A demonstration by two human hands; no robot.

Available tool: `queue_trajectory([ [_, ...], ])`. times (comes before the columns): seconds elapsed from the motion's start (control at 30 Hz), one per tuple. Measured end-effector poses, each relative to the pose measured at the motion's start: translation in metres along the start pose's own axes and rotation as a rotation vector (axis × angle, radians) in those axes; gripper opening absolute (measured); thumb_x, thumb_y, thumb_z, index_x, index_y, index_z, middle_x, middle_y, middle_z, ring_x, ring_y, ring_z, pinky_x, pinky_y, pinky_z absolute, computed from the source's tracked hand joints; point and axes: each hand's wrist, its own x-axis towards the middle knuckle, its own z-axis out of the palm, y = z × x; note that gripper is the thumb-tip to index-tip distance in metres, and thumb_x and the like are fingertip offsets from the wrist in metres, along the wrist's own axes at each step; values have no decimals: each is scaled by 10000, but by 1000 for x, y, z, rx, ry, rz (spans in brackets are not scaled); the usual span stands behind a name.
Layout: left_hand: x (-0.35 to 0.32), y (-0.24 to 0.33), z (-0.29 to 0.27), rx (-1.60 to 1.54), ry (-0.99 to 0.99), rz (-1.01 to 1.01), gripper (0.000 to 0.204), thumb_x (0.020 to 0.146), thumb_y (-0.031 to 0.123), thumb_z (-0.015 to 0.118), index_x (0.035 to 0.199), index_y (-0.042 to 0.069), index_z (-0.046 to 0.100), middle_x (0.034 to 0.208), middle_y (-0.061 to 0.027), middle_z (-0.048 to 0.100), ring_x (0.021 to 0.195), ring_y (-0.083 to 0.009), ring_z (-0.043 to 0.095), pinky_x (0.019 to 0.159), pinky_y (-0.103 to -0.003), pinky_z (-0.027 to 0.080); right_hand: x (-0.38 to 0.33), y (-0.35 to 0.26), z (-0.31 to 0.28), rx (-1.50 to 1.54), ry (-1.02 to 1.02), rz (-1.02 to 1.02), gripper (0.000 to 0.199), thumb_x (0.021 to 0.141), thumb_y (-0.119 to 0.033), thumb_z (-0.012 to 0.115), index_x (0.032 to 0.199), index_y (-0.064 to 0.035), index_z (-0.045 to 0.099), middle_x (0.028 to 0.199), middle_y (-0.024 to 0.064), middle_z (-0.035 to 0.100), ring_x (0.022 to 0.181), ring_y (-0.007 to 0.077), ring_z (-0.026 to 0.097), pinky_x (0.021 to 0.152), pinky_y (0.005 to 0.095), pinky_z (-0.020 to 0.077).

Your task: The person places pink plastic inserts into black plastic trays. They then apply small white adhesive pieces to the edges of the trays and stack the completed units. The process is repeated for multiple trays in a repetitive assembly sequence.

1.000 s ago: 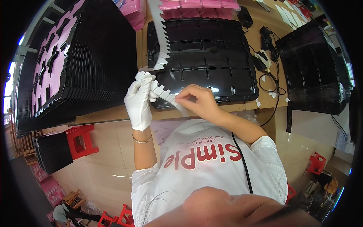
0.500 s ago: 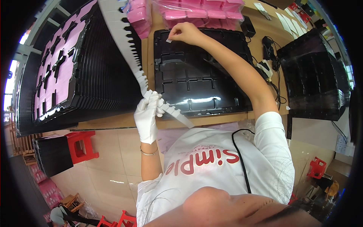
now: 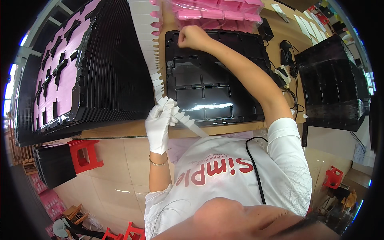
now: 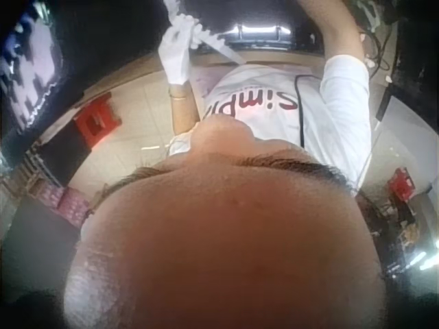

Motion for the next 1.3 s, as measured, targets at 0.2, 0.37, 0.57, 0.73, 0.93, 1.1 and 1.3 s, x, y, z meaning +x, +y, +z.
queue_trajectory([
  [0.2, 1, 2, 0, -20, 44, 7, 183, 934, 170, 632, 907, -9, 659, 764, -38, 645, 527, -24, 492, 482, -165, 371, -81, -36, -11, 1071, -8, 229, 168, 863, -100, 615, 998, 0, 633, 976, 117, 680, 910, 183, 651, 809, 284, 516],
  [0.37, 3, -1, -2, -119, 26, -8, 148, 930, 127, 627, 913, -18, 648, 892, -95, 684, 548, -46, 548, 493, -174, 423, -177, -87, -12, 1256, -214, 380, 214, 933, -202, 560, 1000, -13, 636, 849, 51, 637, 753, 88, 559, 673, 227, 455],
  [0.57, 0, 3, -3, -117, 34, 13, 154, 930, 127, 625, 966, -19, 656, 865, -66, 675, 569, -42, 542, 502, -177, 418, -220, -133, 27, 465, 117, 56, 117, 760, -92, 762, 853, -71, 695, 633, 6, 517, 610, 104, 451, 526, 279, 356],
  [0.73, -3, 0, -7, -31, 159, 102, 197, 945, 169, 617, 952, -23, 658, 715, -12, 607, 537, -23, 469, 475, -166, 336, -217, -130, 23, 439, 161, -430, 103, 727, -72, 762, 791, -61, 682, 645, 35, 510, 628, 175, 460, 567, 321, 382],
  [0.93, -9, -4, -20, -29, 162, 22, 196, 940, 168, 623, 961, -25, 653, 698, -11, 592, 530, -31, 472, 473, -173, 335, -177, -104, 31, 230, 19, -156, 111, 747, -143, 720, 750, -64, 641, 670, 57, 517, 683, 236, 513, 655, 365, 427],
  [1.1, -11, -9, -19, -51, 131, 6, 209, 933, 182, 637, 941, -26, 658, 677, -8, 580, 522, -31, 472, 473, -176, 341, -174, -105, 37, 70, 37, -124, 134, 733, -140, 706, 715, -46, 612, 766, 97, 610, 776, 275, 580, 727, 384, 471],
  [1.3, -11, -10, -18, -60, 111, 6, 191, 929, 164, 640, 926, -25, 658, 739, -33, 615, 527, -35, 494, 483, -173, 373, -176, -104, 39, 75, 46, -170, 103, 722, -105, 699, 725, -39, 620, 749, 95, 607, 743, 280, 581, 708, 387, 477],
])
